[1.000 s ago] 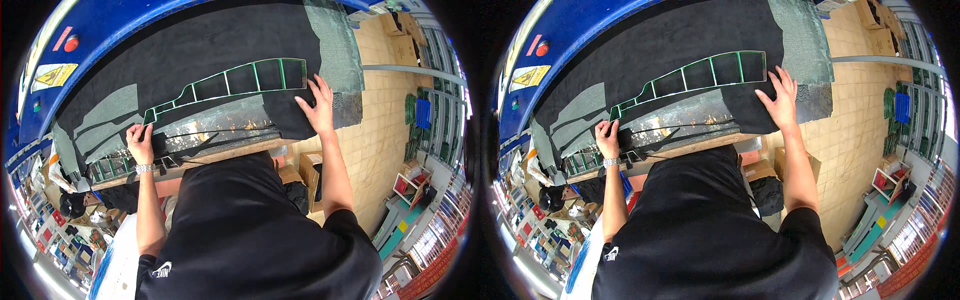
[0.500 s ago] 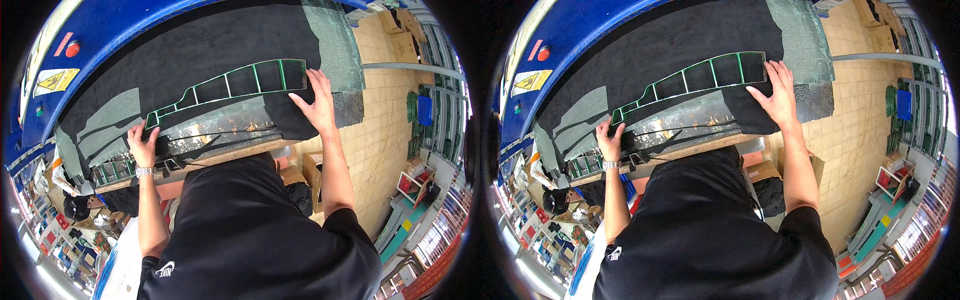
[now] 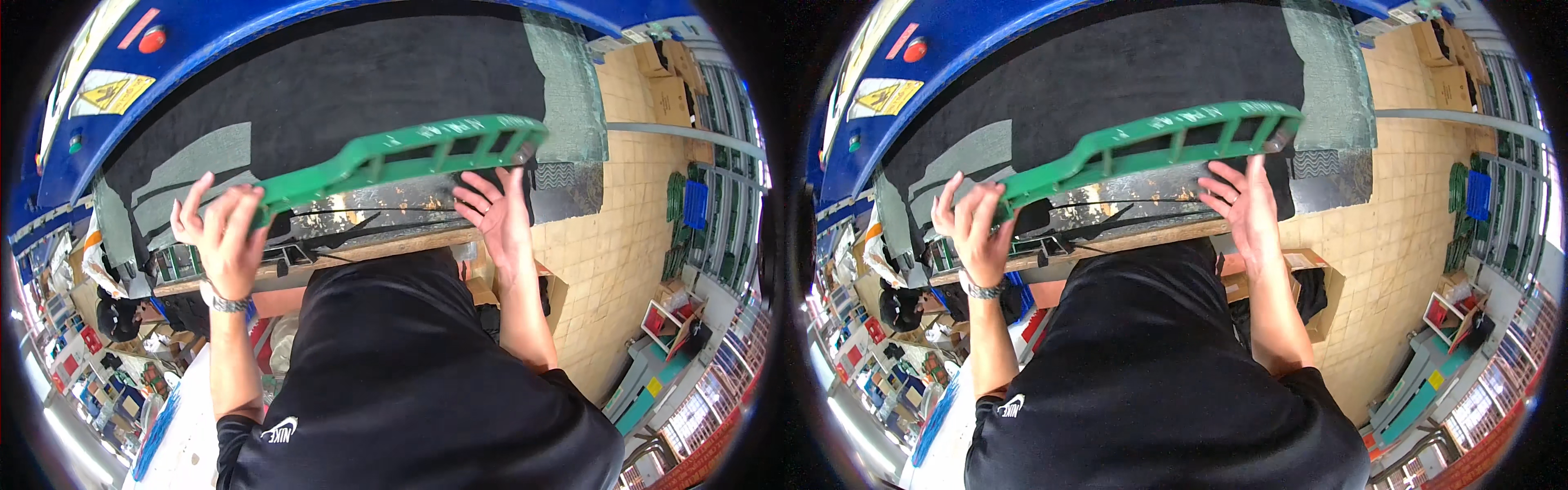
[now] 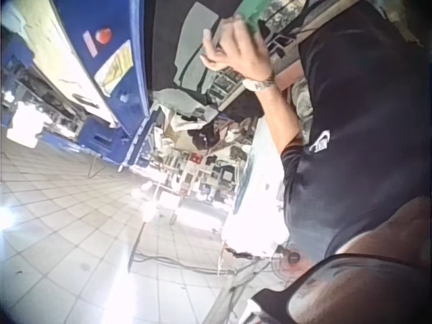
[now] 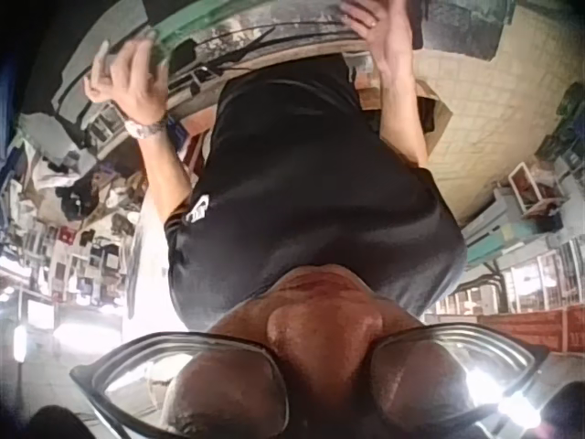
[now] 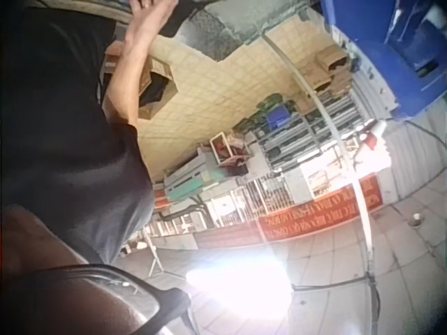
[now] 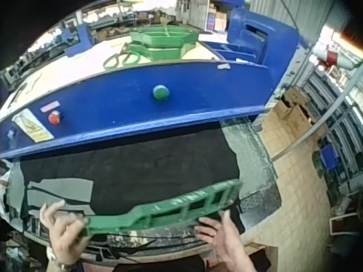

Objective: The person places a green plastic frame onto a large black carpet piece on a workbench. They then pick up a black fabric strip, fold it, and place it into a blue crate. The person briefly uses a hammer on a small object on the floor before returning to the workbench to adjust the frame and fabric again.

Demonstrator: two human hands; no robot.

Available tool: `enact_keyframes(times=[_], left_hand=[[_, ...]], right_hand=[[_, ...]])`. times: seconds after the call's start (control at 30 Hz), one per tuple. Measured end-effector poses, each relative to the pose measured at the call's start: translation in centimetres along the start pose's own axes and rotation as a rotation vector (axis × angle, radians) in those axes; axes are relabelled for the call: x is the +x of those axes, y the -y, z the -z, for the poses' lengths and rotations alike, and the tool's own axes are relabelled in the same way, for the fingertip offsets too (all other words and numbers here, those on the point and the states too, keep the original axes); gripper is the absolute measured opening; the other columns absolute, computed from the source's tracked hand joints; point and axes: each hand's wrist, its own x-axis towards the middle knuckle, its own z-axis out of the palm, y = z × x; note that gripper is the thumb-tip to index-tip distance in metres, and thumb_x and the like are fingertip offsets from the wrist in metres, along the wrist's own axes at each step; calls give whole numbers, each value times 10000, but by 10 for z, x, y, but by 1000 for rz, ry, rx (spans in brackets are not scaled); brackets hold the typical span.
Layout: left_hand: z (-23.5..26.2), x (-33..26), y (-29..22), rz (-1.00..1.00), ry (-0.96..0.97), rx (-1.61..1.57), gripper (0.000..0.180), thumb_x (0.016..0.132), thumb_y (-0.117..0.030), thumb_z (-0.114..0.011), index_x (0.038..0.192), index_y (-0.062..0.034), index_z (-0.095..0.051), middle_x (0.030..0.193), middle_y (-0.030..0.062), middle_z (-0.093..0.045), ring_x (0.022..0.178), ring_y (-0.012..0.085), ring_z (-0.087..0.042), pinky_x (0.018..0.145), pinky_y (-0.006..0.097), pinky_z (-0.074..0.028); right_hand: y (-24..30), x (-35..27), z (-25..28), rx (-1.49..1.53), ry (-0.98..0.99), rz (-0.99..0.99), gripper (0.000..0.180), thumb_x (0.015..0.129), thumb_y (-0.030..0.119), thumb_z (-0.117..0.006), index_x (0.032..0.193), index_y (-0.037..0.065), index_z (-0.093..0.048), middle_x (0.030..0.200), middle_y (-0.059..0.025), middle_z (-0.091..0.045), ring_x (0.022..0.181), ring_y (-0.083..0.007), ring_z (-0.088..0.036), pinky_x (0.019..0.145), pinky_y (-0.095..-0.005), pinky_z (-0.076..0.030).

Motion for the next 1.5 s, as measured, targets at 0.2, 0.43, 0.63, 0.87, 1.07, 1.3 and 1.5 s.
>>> enact_keyframes(times=[0.2,0.43,0.63,0.87,1.07,1.3,1.5], left_hand=[[22,-25,-22,-236,-205,-104,307,719,-202,-838,980,-334,-745,1155,-79,-643,1318,335,-463,1181,603,-237],[18,-74,-31,-102,-72,-266,387,766,-278,-816,1106,-427,-707,1263,-84,-648,1292,292,-490,1105,607,-234],[-6,-80,17,339,132,-355,413,798,-220,-820,1184,-145,-696,1166,7,-664,1229,256,-565,1052,482,-315],[-72,-94,53,604,80,-326,481,819,-305,-809,1252,-152,-669,1170,30,-669,1134,273,-599,985,494,-413],[-116,-87,41,667,117,-258,467,801,-378,-819,1209,-185,-702,1250,6,-628,1245,256,-531,1017,672,-366],[-128,-87,30,701,122,-203,392,812,-390,-801,1154,-204,-755,1358,61,-538,1362,287,-427,1032,804,-240],[-131,-103,30,681,168,-254,494,841,-344,-782,1304,-201,-690,1500,90,-454,1478,335,-315,1106,765,-138]], right_hand=[[11,2,-26,531,-201,-47,1019,886,700,-626,1466,-76,-309,1332,-283,-547,1276,-391,-547,1083,-563,-448],[52,-7,-26,243,-104,422,580,923,549,-651,1221,60,-562,1131,-205,-656,1048,-361,-658,929,-497,-535],[167,-25,-64,-358,251,1015,781,946,398,-638,1537,-4,-324,1343,-253,-572,1241,-422,-585,1041,-543,-507],[103,0,-210,-1637,633,944,1061,656,167,-887,1566,90,-347,1283,-217,-599,1171,-379,-605,1019,-450,-498],[7,73,-211,-2000,722,736,1135,660,141,-877,1611,204,-260,1150,-212,-591,1051,-410,-629,965,-464,-539],[-21,84,-219,-2084,738,624,1167,635,109,-908,1607,185,-267,1214,-223,-596,1104,-405,-637,952,-470,-570],[-26,86,-217,-2099,734,637,1178,639,133,-923,1609,191,-257,1225,-217,-592,1129,-404,-630,953,-474,-570]])
